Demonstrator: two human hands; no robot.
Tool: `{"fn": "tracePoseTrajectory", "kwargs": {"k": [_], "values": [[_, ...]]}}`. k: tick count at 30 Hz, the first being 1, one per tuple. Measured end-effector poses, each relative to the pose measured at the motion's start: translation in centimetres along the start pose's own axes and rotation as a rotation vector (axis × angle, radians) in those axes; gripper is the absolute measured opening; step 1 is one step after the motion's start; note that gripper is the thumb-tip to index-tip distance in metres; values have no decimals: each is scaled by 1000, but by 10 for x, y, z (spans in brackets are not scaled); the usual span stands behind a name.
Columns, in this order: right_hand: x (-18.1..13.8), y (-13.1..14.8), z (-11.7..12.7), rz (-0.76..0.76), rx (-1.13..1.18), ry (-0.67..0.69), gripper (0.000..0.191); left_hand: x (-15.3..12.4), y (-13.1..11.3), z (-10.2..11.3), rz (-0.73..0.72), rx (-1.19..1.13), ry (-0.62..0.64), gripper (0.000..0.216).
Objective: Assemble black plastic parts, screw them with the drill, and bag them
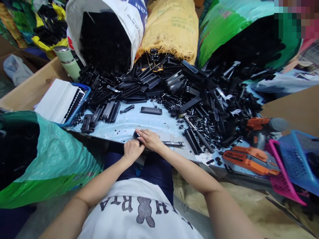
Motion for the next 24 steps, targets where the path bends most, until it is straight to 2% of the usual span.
{"fn": "tracePoseTrajectory", "kwargs": {"k": [5,7,10,12,15,17,19,21,24], "values": [[2,4,-7,-4,-133,83,44,0,5,1,-6,33,-22,35],[5,8,-7,-3,-161,105,43,1,5,3,-50,44,-5,35],[-4,12,4,31,-189,58,42,2,5,10,-244,38,3,32],[-26,6,17,19,-230,-33,45,1,2,19,-436,20,-82,31],[-76,-21,33,-157,-354,-147,66,0,-16,24,-792,47,-197,38],[-104,-39,36,-236,-418,-127,62,7,-30,17,-911,105,-183,47],[-117,-46,40,-237,-441,-109,55,19,-41,13,-896,138,-152,47],[-117,-41,55,-186,-415,-147,54,24,-46,17,-861,108,-159,48],[-104,-10,91,-8,-193,-206,54,5,-44,47,-901,-98,-251,54]]}}
Point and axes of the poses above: each hand's wrist, its own x-axis towards the middle knuckle, its own z-axis out of the back of the hand, y = z × x, the point moved 6 cm from there along x, towards the middle knuckle, and after that the axes turned 7 degrees about z, right-handed, at the moved point
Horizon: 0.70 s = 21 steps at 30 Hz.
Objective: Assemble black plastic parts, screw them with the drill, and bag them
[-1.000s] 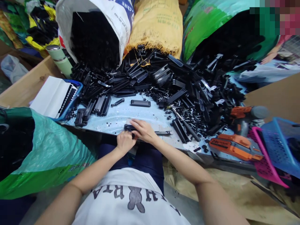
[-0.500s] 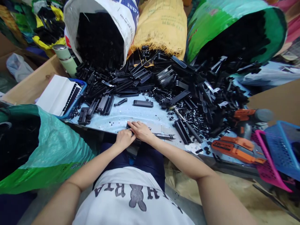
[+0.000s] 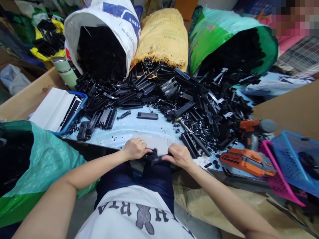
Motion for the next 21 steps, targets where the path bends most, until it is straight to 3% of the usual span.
{"fn": "tracePoseTrajectory", "kwargs": {"k": [3,5,8,10,11,13,14,16,19,21], "values": [[23,41,34,153,516,-60,53,-14,-31,48,-73,-377,-140,56],[36,70,40,213,878,-153,50,-18,-53,72,-101,-654,-197,59],[49,81,18,-17,1082,-550,45,-21,-64,85,-25,-825,-402,61],[51,67,-12,-259,1006,-793,43,-24,-59,77,-13,-738,-524,63],[57,57,-27,-318,956,-813,42,-25,-55,70,-33,-634,-556,65],[82,27,-52,-269,845,-664,41,-24,-37,48,-50,-350,-556,72],[99,10,-66,-194,753,-436,38,-21,-24,34,-18,-196,-524,75],[127,-36,-83,-115,420,-118,39,-7,8,3,98,42,-344,77],[151,-107,-94,-99,64,307,52,26,51,-41,248,194,12,78],[156,-133,-82,-116,-46,383,50,51,72,-53,353,226,127,74]]}}
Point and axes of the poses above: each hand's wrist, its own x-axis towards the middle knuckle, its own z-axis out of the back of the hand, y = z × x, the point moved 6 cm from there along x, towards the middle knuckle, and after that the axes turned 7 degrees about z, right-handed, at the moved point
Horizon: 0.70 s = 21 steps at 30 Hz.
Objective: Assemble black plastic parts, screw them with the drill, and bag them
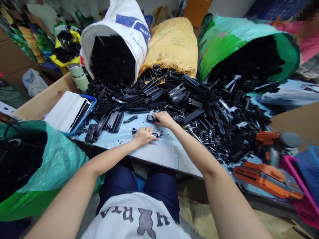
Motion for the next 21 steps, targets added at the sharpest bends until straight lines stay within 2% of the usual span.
{"fn": "tracePoseTrajectory", "kwargs": {"k": [2,4,6,8,10,11,13,15,16,19,21], "values": [[-12,-4,21,-17,-35,-118,44,27,12,3,111,14,2,58],[-37,15,31,69,-20,-222,38,45,35,13,252,21,-44,43],[-67,50,21,254,21,-173,38,54,65,19,399,20,-25,37],[-97,83,-2,409,60,-52,42,55,93,18,491,7,66,35],[-116,101,-22,407,75,13,42,53,110,14,507,-8,141,32],[-119,102,-29,314,62,2,39,52,114,14,503,-12,154,30],[-118,91,-33,-17,8,-78,33,49,118,17,491,-17,153,27],[-115,79,-32,-359,-33,-127,53,43,117,23,488,-16,143,29],[-112,76,-33,-480,-35,-117,63,38,116,28,495,-25,122,31],[-108,69,-35,-687,-17,-55,66,14,108,45,507,-149,-6,29],[-115,62,-34,-796,-11,-60,66,-8,94,50,458,-345,-62,21]]}}
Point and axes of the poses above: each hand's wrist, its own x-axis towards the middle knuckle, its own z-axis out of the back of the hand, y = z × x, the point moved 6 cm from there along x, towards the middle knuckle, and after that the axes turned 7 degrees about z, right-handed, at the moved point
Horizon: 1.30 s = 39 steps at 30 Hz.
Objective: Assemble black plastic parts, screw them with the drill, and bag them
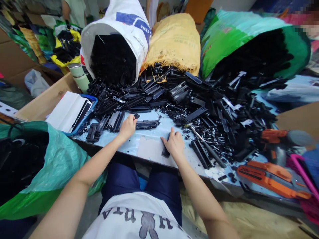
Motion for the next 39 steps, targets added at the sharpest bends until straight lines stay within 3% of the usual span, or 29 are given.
{"fn": "tracePoseTrajectory", "kwargs": {"k": [4,7,9,11,14,16,18,23,28,35,39], "values": [[-8,-25,0,-93,3,-33,73,-56,-13,-19,-49,-432,198,17],[-17,-43,-2,-193,20,-29,85,-82,-20,-29,29,-626,173,22],[-20,-44,-5,-190,100,1,76,-91,-27,-31,40,-686,163,29],[-22,-28,-3,-43,319,-24,61,-95,-37,-31,-5,-699,185,32],[-27,8,6,194,859,-76,54,-98,-49,-26,-116,-699,163,33],[-30,26,8,217,1158,-25,55,-99,-53,-22,-168,-700,116,34],[-31,37,13,256,1287,22,53,-99,-52,-17,-187,-674,75,36],[-35,46,41,595,1082,-28,45,-109,-59,1,-250,-506,11,34],[-40,45,53,605,1065,-149,45,-122,-70,12,-233,-486,-132,34],[-42,41,83,845,748,-166,45,-120,-75,16,-403,-398,-92,34],[-42,46,86,822,783,-231,46,-118,-83,21,-390,-449,-216,34]]}}
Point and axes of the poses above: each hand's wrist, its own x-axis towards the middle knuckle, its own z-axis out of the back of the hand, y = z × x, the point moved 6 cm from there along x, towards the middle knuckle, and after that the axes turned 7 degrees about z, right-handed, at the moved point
